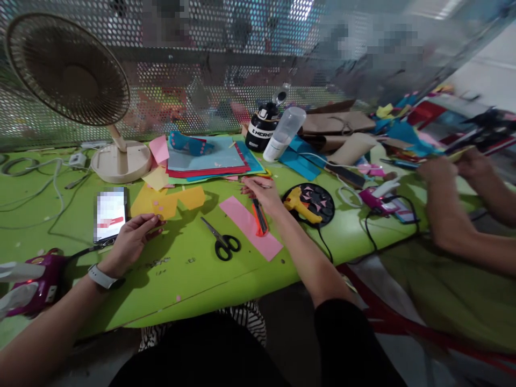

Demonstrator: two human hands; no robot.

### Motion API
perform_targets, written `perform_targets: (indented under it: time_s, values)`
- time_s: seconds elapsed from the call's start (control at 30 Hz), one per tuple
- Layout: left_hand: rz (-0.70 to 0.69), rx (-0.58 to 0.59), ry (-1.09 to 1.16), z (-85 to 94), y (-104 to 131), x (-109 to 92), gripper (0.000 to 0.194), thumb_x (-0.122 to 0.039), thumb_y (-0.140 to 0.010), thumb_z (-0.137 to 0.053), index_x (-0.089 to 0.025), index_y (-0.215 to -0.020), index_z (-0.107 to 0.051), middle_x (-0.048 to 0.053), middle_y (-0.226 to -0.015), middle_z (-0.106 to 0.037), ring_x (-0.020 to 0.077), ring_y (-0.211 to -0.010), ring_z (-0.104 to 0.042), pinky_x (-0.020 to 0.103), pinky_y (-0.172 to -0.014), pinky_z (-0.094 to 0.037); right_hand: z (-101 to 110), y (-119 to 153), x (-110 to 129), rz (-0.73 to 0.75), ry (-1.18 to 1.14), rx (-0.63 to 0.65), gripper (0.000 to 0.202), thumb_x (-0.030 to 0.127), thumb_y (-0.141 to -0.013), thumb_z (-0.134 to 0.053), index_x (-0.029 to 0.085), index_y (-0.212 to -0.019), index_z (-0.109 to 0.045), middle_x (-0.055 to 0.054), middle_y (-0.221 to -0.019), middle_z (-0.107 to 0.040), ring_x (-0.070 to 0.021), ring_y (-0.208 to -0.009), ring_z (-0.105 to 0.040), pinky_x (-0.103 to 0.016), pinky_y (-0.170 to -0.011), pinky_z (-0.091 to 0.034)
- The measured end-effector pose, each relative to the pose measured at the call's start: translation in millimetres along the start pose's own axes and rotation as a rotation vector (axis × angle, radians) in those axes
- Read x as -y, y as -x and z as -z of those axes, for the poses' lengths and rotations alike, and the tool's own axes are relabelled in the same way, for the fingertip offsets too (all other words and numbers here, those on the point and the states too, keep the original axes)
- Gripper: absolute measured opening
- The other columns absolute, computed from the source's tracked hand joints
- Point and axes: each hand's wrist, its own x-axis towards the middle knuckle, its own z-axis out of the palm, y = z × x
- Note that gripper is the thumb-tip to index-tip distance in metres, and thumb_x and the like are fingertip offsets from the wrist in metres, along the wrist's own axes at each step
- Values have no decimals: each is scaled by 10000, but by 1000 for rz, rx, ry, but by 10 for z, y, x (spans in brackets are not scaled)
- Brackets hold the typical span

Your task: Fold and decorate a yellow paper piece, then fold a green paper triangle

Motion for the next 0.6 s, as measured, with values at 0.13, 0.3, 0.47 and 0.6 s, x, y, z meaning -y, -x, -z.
perform_targets:
  time_s: [0.13, 0.3, 0.47, 0.6]
  values:
    - [0, 12, -3, 5, 10, 3, 321, -344, -619, -866, -168, -842, -717, 34, -891, -734, 157, -850, -691, 271, -774, -560, -37, 23, -84, 93, 80, 18, 463, 527, -681, -724, 174, -980, -715, -59, -745, -741, -217, -752, -720, -315, -675, -565]
    - [2, 31, -3, 24, 4, 12, 289, -331, -655, -848, -170, -860, -723, 36, -914, -733, 156, -870, -691, 259, -773, -562, -26, 63, -128, 93, 76, 77, 405, 475, -713, -721, 190, -1001, -731, -75, -884, -764, -238, -877, -721, -359, -784, -576]
    - [5, 32, -1, 30, 1, 17, 273, -326, -664, -840, -177, -861, -725, 37, -927, -734, 156, -870, -691, 270, -783, -566, -9, 54, -188, 149, 193, 12, 412, 504, -756, -687, 191, -1018, -740, -70, -885, -767, -244, -857, -726, -372, -775, -582]
    - [6, 24, 9, 15, 5, 9, 271, -321, -651, -847, -177, -847, -725, 32, -901, -733, 154, -853, -691, 273, -780, -569, -11, 55, -198, 214, 384, -59, 443, 501, -777, -663, 186, -1081, -733, -56, -802, -764, -245, -755, -721, -397, -732, -584]
